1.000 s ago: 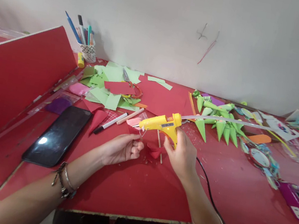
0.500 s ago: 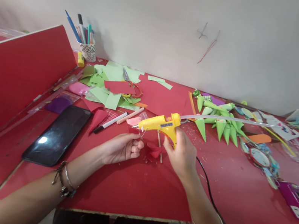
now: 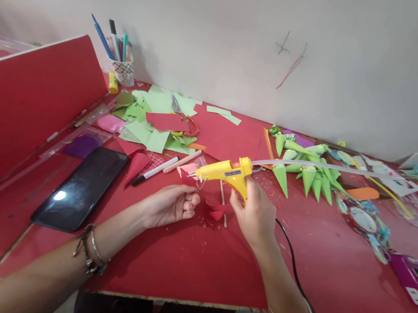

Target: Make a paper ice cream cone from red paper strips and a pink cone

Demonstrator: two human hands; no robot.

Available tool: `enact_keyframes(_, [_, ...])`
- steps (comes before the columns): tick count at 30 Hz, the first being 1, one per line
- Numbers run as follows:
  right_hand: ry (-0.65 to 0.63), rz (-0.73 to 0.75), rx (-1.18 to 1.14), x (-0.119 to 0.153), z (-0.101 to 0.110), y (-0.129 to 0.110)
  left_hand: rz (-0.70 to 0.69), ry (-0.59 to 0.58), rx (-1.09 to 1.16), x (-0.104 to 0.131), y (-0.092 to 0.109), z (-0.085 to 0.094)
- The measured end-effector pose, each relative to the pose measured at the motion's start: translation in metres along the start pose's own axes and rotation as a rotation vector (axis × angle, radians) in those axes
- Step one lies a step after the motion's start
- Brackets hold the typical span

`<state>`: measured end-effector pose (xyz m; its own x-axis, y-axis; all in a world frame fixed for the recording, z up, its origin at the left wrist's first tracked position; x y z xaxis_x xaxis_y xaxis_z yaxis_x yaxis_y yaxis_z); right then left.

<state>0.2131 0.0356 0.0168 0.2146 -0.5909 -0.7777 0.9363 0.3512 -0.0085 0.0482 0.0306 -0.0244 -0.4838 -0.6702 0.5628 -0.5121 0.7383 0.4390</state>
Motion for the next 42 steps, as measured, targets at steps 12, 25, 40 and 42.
enact_keyframes(12, [-0.031, -0.02, 0.013, 0.0021, -0.0022, 0.0027, -0.016, 0.014, 0.021, -0.002, 0.0021, 0.0013])
enact_keyframes(25, [-0.064, -0.025, 0.03, 0.0017, -0.0007, 0.0044, -0.014, 0.036, 0.034, -0.0006, 0.0048, -0.0002])
enact_keyframes(40, [-0.066, -0.005, 0.044, 0.0016, -0.0003, 0.0054, -0.016, 0.084, 0.033, 0.0014, 0.0063, -0.0014])
enact_keyframes(42, [-0.073, -0.009, 0.047, 0.0018, -0.0005, 0.006, -0.019, 0.09, 0.032, 0.0018, 0.0067, -0.0017])
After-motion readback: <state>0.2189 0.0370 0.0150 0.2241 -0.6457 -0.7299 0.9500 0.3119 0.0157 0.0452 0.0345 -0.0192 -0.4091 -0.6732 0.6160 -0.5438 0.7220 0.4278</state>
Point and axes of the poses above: each hand's wrist, its own x-axis away from the middle knuckle, its own z-axis out of the back of the hand, y = z × x, the point moved 4 cm from there along -x, towards the middle knuckle, and after that the axes turned 12 degrees about y, right-handed, at the moved point
